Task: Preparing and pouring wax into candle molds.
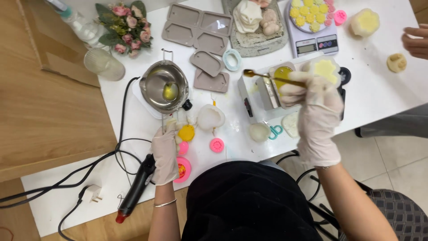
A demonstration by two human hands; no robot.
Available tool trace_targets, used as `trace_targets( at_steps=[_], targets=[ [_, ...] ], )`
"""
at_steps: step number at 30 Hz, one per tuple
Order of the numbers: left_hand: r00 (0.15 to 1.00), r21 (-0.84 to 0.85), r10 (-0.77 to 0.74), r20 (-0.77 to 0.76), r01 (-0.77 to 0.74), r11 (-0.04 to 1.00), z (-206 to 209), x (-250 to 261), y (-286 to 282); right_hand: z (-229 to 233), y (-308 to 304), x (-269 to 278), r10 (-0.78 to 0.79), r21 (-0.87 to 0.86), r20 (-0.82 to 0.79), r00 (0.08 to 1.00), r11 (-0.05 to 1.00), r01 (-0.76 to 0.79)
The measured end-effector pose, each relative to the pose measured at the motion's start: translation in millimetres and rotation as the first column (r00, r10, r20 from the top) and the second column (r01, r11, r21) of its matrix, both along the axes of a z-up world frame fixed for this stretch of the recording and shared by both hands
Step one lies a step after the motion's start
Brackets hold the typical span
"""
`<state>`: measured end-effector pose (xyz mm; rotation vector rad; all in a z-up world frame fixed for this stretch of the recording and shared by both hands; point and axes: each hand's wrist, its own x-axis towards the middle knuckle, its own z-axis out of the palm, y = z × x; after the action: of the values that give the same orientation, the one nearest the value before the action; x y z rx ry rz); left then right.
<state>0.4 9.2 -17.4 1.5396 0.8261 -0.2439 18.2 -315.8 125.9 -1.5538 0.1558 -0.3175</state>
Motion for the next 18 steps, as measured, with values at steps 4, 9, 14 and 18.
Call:
trace_targets(
  at_steps=[4, 9, 14, 18],
  targets=[
    [0.998, -0.026, 0.044, 0.046, -0.043, 0.999, 13, -1, -3, -58, 62, 38, 0.164, 0.177, -0.167, 0.972, 0.975, -0.134],
    [0.997, -0.034, -0.020, 0.075, 0.022, 0.999, 19, -1, -5, -117, 120, 79, 0.301, 0.219, -0.249, 0.921, 0.943, -0.249],
    [0.999, -0.033, 0.001, 0.054, 0.001, 0.999, 28, 0, -7, -148, 139, 99, 0.295, 0.221, -0.282, 0.913, 0.946, -0.238],
    [0.998, 0.088, -0.055, -0.015, 0.056, 0.995, 29, 2, -8, -160, 142, 103, 0.261, 0.254, -0.363, 0.894, 0.951, -0.174]
  ],
)
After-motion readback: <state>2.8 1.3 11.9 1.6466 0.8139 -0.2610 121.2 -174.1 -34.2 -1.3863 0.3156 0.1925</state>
